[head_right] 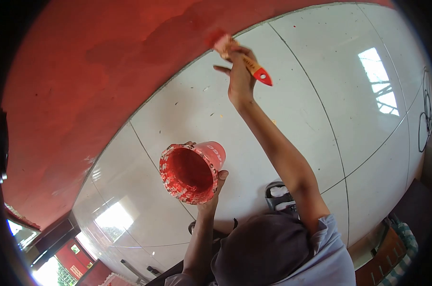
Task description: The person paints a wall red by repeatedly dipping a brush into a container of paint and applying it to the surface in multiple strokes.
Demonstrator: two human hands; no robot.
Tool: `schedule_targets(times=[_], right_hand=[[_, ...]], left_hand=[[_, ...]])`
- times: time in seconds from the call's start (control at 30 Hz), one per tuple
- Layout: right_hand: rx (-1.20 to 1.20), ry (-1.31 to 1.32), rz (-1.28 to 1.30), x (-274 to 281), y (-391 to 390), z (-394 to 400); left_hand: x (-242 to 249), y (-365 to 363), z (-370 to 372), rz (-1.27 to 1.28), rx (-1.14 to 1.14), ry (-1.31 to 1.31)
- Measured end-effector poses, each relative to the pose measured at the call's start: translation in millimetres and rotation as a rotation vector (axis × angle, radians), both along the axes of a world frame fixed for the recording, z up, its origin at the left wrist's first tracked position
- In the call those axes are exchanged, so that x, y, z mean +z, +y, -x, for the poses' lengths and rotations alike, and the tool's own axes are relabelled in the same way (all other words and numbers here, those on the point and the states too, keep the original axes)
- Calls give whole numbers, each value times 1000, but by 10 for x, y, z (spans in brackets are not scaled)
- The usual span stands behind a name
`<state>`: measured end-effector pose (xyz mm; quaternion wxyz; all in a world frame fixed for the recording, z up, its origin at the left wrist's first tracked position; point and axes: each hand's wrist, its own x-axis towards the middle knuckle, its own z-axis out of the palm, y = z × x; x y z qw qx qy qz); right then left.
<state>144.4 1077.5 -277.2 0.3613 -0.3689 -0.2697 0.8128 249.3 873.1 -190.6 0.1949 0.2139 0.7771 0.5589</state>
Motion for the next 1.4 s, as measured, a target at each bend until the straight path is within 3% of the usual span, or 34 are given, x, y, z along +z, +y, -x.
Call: schedule_targets(times=[0.1,0.23,0.33,0.5,0.63,0.73,0.87,0.97,1.07,1.1,1.2,1.3,1.4], right_hand=[[58,-138,65,-326,-73,183],[-24,209,-72,217,77,390],[-45,163,-122,310,-27,108],[42,-163,85,-360,-228,152],[-13,120,0,-13,-67,481],[47,225,-92,304,-87,141],[-5,-74,45,-112,-123,-215],[183,-235,-229,-140,-68,-493],[501,-396,-864,-84,209,-690],[434,-278,-1037,-117,288,-648],[670,-166,-1786,-56,797,-483],[768,-213,-1858,-44,945,-191],[763,-230,-1901,-55,917,35]], left_hand=[[0,-20,-1,9,-1,2],[-12,-40,-31,25,-1,-2],[-16,-28,-26,24,8,5],[-36,-29,-42,18,19,11],[-60,-40,-49,23,18,10],[-62,-43,-62,18,25,19],[-64,-49,-57,11,36,39],[-95,-34,-75,2,51,67],[-103,-29,-90,4,68,112],[-102,-34,-98,9,71,132],[-66,-18,-112,36,74,172],[-54,47,-121,183,38,128],[-210,-77,-326,755,-154,89]])
